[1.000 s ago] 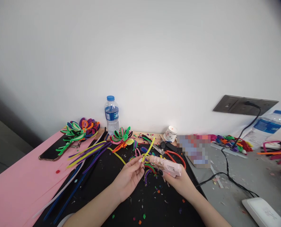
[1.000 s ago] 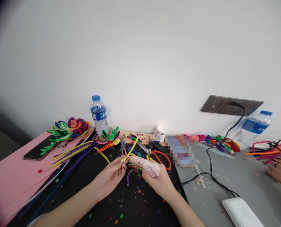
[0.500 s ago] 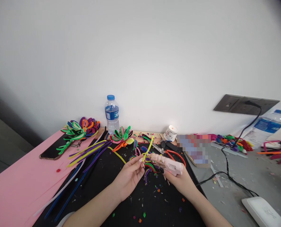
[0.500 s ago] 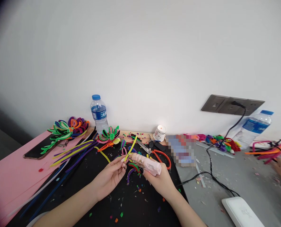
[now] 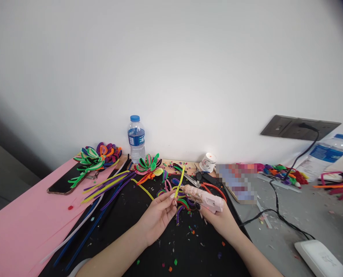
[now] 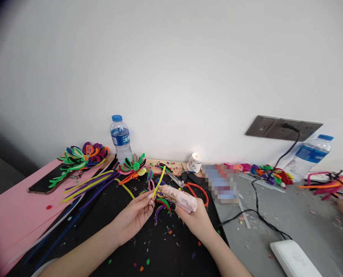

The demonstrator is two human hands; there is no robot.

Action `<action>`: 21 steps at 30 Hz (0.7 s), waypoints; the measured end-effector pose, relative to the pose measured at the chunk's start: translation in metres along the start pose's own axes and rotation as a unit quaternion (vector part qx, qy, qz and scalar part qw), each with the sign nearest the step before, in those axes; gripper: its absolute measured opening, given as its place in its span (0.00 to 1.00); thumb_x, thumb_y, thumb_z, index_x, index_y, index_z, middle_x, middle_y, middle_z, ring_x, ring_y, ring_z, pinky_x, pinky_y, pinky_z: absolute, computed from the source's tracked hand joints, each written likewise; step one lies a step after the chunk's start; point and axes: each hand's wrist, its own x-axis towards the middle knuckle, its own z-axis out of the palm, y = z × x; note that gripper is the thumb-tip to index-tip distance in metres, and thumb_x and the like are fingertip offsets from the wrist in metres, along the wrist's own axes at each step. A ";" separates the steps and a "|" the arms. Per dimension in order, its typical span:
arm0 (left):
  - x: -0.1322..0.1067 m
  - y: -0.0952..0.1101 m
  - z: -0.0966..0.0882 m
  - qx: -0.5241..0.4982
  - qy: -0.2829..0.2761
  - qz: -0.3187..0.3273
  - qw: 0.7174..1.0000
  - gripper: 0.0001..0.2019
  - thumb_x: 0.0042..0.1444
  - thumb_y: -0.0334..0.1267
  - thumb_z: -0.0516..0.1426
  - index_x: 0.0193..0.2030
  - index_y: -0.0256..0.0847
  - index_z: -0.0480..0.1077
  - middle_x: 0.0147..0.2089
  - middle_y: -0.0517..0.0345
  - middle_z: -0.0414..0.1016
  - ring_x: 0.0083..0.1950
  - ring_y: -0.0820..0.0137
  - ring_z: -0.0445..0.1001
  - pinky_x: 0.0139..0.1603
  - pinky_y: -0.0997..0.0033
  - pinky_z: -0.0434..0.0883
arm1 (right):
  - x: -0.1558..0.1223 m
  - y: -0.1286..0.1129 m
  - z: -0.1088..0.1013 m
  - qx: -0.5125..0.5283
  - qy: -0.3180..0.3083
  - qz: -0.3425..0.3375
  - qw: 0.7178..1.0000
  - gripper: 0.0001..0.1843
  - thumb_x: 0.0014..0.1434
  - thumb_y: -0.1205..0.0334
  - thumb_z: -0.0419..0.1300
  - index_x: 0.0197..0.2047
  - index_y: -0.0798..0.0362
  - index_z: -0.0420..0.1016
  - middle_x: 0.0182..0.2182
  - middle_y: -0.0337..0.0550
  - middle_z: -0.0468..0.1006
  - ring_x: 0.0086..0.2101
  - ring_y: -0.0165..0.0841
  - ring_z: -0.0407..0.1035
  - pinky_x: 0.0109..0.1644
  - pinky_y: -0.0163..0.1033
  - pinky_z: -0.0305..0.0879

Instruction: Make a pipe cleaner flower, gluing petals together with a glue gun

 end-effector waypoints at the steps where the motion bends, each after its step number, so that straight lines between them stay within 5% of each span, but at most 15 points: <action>1: 0.000 0.000 0.000 0.000 0.002 0.000 1.000 0.09 0.49 0.21 0.57 0.38 0.32 0.74 0.29 0.55 0.74 0.28 0.77 0.73 0.33 0.82 0.73 | 0.000 0.001 0.000 -0.001 0.005 0.002 1.000 0.17 0.53 0.63 0.55 0.46 0.59 0.71 0.26 0.42 0.74 0.25 0.32 0.65 0.27 0.34 0.63; 7: 0.000 0.000 -0.001 -0.003 0.000 0.004 1.000 0.10 0.50 0.21 0.56 0.38 0.32 0.73 0.29 0.55 0.74 0.28 0.78 0.73 0.32 0.82 0.73 | 0.000 0.002 -0.002 -0.016 0.045 -0.011 0.999 0.14 0.51 0.63 0.56 0.40 0.59 0.73 0.24 0.41 0.74 0.23 0.32 0.64 0.27 0.34 0.63; 21: 0.000 0.001 0.002 -0.006 0.005 0.007 1.000 0.11 0.51 0.20 0.55 0.39 0.32 0.73 0.29 0.54 0.75 0.29 0.77 0.73 0.33 0.82 0.73 | 0.000 -0.004 -0.001 -0.017 -0.036 -0.029 0.999 0.16 0.52 0.67 0.55 0.45 0.57 0.72 0.32 0.43 0.77 0.29 0.34 0.68 0.33 0.35 0.66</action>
